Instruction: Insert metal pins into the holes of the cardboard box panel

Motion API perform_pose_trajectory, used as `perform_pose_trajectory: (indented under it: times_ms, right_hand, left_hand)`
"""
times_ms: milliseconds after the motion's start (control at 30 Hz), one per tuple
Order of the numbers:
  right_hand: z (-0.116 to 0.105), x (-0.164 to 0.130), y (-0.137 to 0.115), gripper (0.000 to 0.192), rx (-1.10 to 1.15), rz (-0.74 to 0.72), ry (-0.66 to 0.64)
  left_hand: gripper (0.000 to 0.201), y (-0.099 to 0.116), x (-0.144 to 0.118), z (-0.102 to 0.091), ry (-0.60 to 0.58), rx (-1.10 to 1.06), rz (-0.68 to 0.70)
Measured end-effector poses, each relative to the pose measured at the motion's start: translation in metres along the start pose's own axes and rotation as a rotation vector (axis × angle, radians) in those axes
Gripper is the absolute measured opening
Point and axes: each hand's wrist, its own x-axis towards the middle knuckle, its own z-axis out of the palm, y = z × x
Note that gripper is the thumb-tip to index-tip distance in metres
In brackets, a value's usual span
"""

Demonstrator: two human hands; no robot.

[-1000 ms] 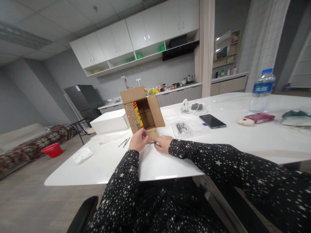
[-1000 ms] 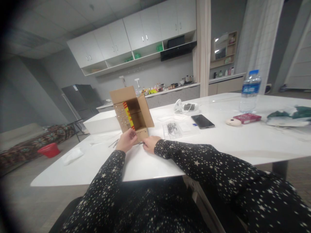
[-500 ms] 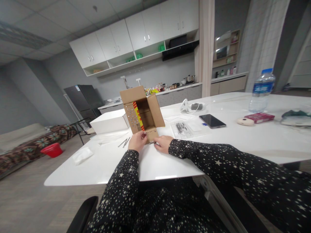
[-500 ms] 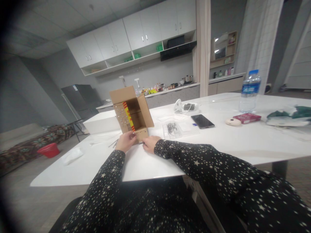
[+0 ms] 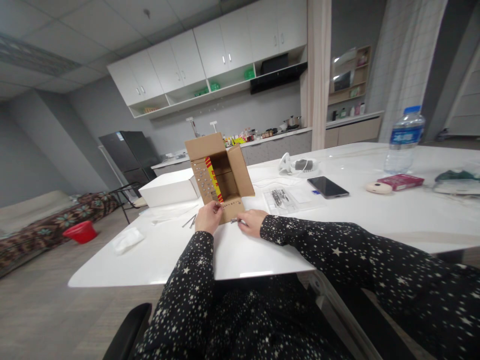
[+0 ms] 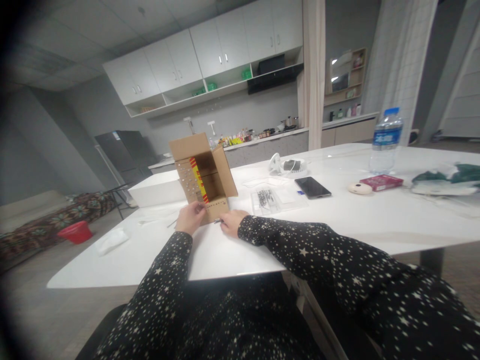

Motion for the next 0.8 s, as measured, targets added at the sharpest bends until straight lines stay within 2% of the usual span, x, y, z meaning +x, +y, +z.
perform_pose_trajectory:
  times_ms: [567, 800]
  right_hand:
    - [0.003, 0.002, 0.002, 0.029, 0.017, 0.006, 0.017]
    - [0.004, 0.001, 0.002, 0.030, 0.018, -0.005, 0.027]
  left_hand:
    - [0.017, -0.008, 0.002, 0.003, 0.107, 0.030, -0.046]
    - [0.021, -0.011, 0.002, 0.004, 0.081, 0.036, -0.046]
